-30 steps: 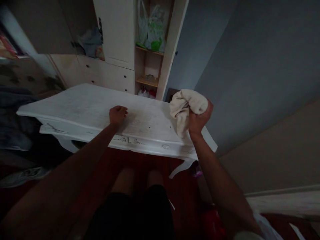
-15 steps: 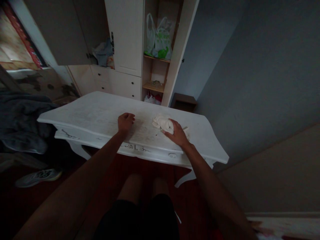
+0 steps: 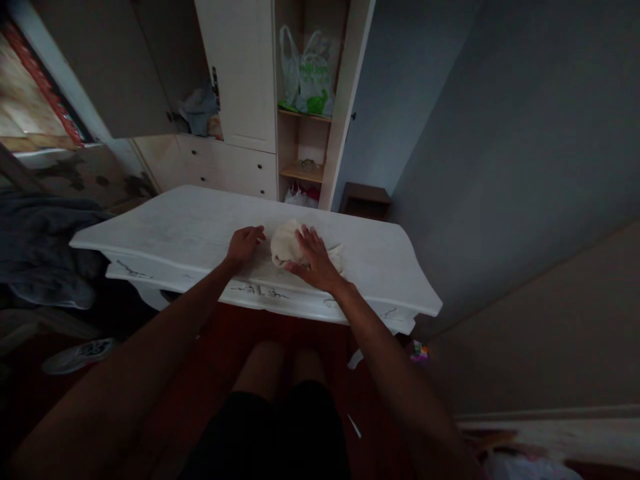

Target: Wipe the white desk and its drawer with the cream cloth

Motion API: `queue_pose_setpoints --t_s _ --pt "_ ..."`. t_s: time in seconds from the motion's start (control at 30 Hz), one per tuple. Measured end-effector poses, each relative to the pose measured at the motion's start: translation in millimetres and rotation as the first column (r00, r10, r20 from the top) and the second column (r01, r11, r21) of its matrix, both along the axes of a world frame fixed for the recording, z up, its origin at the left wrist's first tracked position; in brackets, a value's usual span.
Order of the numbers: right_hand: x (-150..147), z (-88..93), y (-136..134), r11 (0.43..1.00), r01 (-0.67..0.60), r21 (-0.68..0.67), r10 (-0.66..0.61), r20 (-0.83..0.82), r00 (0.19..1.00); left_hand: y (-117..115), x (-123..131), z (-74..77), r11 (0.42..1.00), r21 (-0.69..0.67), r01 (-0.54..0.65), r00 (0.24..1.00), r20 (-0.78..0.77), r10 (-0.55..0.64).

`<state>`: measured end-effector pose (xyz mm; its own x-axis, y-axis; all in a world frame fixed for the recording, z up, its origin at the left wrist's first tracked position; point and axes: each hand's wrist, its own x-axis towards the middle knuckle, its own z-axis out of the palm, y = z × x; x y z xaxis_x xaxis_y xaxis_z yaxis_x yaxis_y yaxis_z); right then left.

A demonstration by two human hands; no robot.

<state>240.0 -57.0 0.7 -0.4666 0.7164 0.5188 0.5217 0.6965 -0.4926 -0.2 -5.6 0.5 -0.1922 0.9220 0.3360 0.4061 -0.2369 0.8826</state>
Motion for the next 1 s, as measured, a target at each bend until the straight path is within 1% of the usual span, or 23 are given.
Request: queue_pose_setpoints --t_s 0.07,0.1,0.17,0.2,0.23,0.3,0.37,0.4,0.43,0.47,0.5,0.6,0.63,0.67,0.7,0.77,1.0 --pt "16.9 1.2 -4.3 0.997 0.068 0.037 -0.064 -0.098 0.993 0.3 -0.3 0.0 0.999 -0.030 0.035 0.995 -0.092 -0.038" --pt "28.4 0.3 -5.8 0.993 0.113 0.028 -0.107 -0.164 0.981 0.4 -0.3 0.2 0.999 -0.037 0.039 0.992 -0.117 -0.043" --pt "55.4 -4.0 -5.9 0.977 0.204 -0.054 -0.211 -0.314 0.926 0.1 0.1 1.1 0.999 -0.035 0.024 0.990 -0.140 -0.029" --pt "69.5 -7.0 -4.4 0.962 0.243 -0.124 -0.273 -0.397 0.876 -0.3 0.4 1.7 1.000 -0.029 0.007 0.989 -0.148 -0.011" --pt "83.0 -10.1 -2.1 0.943 0.265 -0.203 -0.332 -0.484 0.810 -0.8 0.8 2.4 1.000 -0.024 -0.014 0.987 -0.159 0.011" --pt "105.3 -15.5 3.8 0.910 0.244 -0.335 -0.409 -0.625 0.665 -2.4 1.6 3.9 0.998 -0.012 -0.056 0.982 -0.183 0.053" --pt "118.6 -18.7 8.7 0.896 0.186 -0.402 -0.436 -0.724 0.535 -4.4 2.4 5.2 0.997 0.006 -0.082 0.976 -0.204 0.082" --pt "121.7 -19.3 10.1 0.895 0.161 -0.415 -0.438 -0.753 0.491 -5.3 2.8 5.7 0.996 0.019 -0.088 0.973 -0.214 0.090" --pt "122.6 -19.3 10.6 0.896 0.144 -0.421 -0.436 -0.769 0.467 -6.1 3.1 6.0 0.995 0.036 -0.091 0.970 -0.223 0.097" --pt "121.8 -18.8 10.2 0.895 0.131 -0.426 -0.436 -0.773 0.461 -6.8 3.5 6.2 0.994 0.055 -0.092 0.967 -0.233 0.103" --pt "119.8 -17.9 9.2 0.894 0.127 -0.430 -0.434 -0.758 0.487 -7.3 3.8 6.3 0.993 0.076 -0.092 0.964 -0.245 0.108" --pt "111.8 -14.5 4.1 0.886 0.157 -0.436 -0.417 -0.602 0.681 -7.2 4.7 5.8 0.990 0.104 -0.092 0.947 -0.297 0.119" --pt "109.9 -13.5 2.4 0.885 0.168 -0.434 -0.408 -0.550 0.729 -6.8 4.9 5.5 0.991 0.095 -0.094 0.939 -0.323 0.120" --pt "108.5 -12.6 0.9 0.886 0.180 -0.427 -0.401 -0.513 0.759 -6.2 4.9 5.1 0.991 0.082 -0.101 0.929 -0.349 0.124" --pt "107.9 -12.0 -0.3 0.889 0.194 -0.414 -0.399 -0.495 0.771 -5.6 4.7 4.8 0.992 0.069 -0.110 0.919 -0.372 0.128" --pt "108.3 -11.3 -1.8 0.895 0.224 -0.385 -0.406 -0.497 0.767 -4.5 4.1 3.9 0.989 0.057 -0.134 0.908 -0.394 0.145" --pt "110.7 -11.3 -4.6 0.903 0.302 -0.306 -0.425 -0.526 0.737 -4.6 3.1 2.3 0.988 0.054 -0.144 0.926 -0.344 0.154"
